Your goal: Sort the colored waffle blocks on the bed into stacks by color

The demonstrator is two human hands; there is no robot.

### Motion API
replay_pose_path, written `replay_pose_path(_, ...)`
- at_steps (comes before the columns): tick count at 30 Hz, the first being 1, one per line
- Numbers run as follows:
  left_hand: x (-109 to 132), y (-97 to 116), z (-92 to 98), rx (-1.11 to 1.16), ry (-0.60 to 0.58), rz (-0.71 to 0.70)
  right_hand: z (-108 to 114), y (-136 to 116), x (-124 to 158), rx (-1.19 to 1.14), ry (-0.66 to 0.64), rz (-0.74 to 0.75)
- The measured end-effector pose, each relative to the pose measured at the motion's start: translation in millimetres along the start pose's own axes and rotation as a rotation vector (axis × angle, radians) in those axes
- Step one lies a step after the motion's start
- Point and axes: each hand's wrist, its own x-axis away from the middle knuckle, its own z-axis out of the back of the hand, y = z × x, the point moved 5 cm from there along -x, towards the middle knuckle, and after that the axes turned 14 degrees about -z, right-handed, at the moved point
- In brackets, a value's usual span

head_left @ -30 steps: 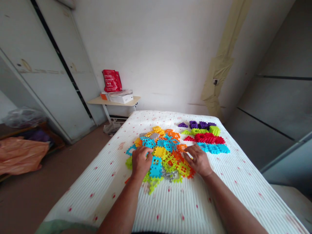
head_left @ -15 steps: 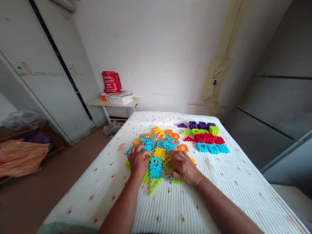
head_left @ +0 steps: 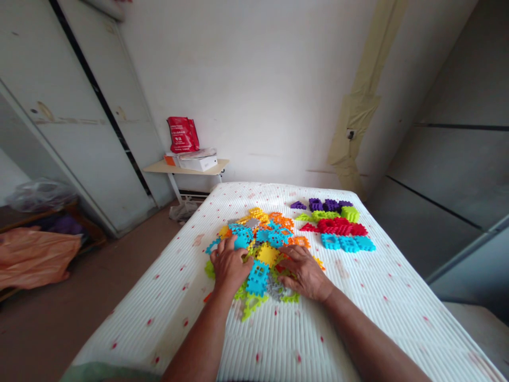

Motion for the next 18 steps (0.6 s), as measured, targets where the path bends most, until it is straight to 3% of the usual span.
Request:
replay_pose_path(8, 0.0, 1.0, -1.8, -0.016, -0.027, 0.003, -4.0, 3.0, 0.7, 0.005, -0.004, -0.001)
replay_pose_path(18, -1.8, 1.9, -0.4, 0.022, 0.044, -0.025, -5.8, 2.8, 0.6, 0.01, -0.012, 0.003)
